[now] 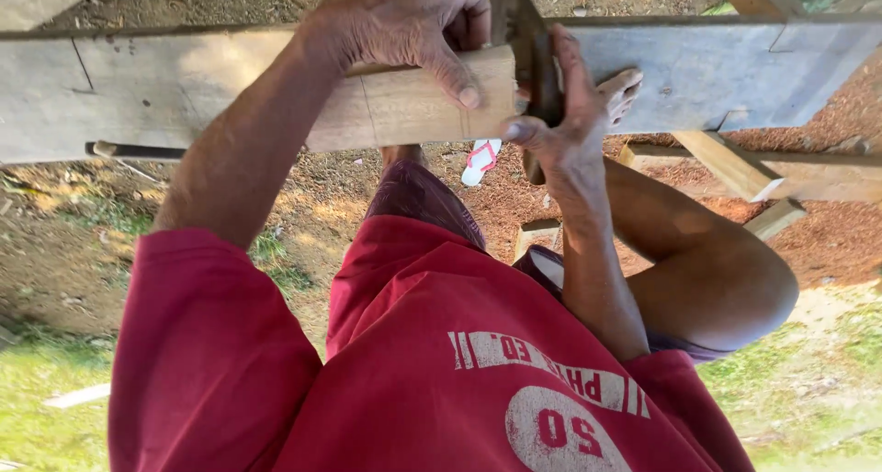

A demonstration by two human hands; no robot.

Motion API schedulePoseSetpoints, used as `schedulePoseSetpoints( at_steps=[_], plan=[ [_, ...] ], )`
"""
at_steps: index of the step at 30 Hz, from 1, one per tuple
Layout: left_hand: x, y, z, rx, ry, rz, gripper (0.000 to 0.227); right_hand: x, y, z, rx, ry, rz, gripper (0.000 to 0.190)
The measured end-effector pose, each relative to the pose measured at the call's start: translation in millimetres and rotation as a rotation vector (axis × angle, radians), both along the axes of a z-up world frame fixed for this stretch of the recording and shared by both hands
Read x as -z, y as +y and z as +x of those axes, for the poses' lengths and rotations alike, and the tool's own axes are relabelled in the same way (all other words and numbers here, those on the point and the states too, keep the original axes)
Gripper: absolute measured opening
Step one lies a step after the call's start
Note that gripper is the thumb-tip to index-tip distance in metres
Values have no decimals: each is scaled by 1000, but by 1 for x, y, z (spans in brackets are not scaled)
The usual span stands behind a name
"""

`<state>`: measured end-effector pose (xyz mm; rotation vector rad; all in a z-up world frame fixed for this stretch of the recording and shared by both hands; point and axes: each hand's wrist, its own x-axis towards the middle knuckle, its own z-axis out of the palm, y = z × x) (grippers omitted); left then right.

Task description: Sawing a piece of wood on a low workbench outdoors.

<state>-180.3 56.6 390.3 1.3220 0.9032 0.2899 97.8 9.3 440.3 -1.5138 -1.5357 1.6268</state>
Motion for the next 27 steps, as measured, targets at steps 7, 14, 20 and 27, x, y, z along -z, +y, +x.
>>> schedulePoseSetpoints(
  at_steps=[7, 14, 20, 27],
  plan=[
    [-61, 24, 16, 14, 41, 218, 84, -33, 20, -6, 208, 231, -178, 106],
    [-182, -107, 20, -776, -151, 37, 42, -92, 44, -3, 634, 767, -216, 98],
    [-110, -4, 115, -1191, -644, -320, 103, -111, 51, -28, 753, 739, -39, 97],
    [-104, 79, 99, -1315, -765, -135, 88, -155, 64, 0, 689, 665, 41, 88]
  ],
)
